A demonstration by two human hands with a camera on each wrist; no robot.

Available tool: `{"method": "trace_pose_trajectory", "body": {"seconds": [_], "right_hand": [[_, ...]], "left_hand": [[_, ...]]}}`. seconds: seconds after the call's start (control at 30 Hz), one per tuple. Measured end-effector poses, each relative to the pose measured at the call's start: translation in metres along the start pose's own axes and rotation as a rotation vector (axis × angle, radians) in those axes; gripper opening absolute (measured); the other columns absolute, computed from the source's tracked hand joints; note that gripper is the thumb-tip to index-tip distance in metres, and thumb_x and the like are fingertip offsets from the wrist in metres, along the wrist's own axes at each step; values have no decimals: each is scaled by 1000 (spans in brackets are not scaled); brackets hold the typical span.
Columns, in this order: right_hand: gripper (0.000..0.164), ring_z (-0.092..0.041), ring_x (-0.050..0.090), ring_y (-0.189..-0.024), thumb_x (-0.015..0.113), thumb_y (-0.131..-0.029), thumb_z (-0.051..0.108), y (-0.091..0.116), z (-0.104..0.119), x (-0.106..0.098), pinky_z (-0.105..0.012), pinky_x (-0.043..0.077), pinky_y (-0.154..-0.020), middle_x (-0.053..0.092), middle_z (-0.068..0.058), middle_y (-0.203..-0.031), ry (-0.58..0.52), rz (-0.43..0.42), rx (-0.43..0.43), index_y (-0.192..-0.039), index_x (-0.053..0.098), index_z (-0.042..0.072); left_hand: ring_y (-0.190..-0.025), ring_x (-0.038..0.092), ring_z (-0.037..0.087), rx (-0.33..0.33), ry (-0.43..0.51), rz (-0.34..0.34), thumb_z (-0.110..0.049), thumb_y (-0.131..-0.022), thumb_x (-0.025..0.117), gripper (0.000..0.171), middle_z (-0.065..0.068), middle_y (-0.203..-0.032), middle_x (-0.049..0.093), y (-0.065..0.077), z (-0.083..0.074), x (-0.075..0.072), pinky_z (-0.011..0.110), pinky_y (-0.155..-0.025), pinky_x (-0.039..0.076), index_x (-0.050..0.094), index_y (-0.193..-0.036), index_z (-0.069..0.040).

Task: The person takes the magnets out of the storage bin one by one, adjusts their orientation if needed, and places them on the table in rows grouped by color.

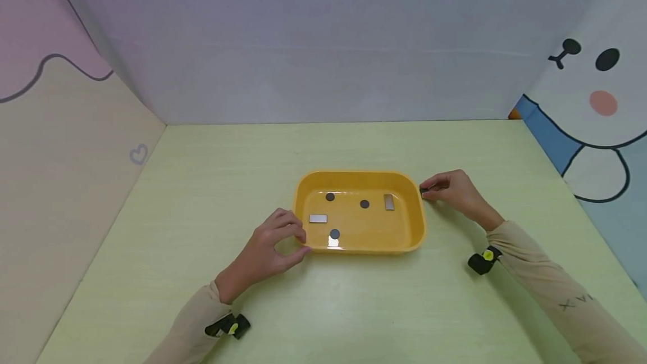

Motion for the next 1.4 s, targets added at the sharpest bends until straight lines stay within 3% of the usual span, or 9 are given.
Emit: {"method": "trace_pose_trajectory", "body": {"seconds": [0.43, 1.4], "right_hand": [[20, -21, 62, -79, 69, -85, 9, 2, 5, 0, -24, 48, -59, 68, -15, -96, 49, -30, -14, -102, 69, 0], [19, -22, 61, -76, 70, -84, 10, 4, 6, -3, -27, 50, -57, 68, -11, -87, 105, -42, -34, -100, 69, 0]], "left_hand": [[-97, 48, 13, -2, -1, 0, -22, -75, 79, 17, -8, -90, 57, 0, 1, 0, 29, -84, 45, 64, -81, -18], [-96, 48, 12, 13, 14, -9, -20, -74, 79, 18, -8, -91, 58, 0, -2, 0, 29, -83, 45, 64, -82, -17]]}}
Point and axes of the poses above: each hand's wrist, its own y-axis away from the middle knuckle, its own x-axis out of the palm, z = x × y, the point moved 9 cm from there along -y, towards the middle knuckle
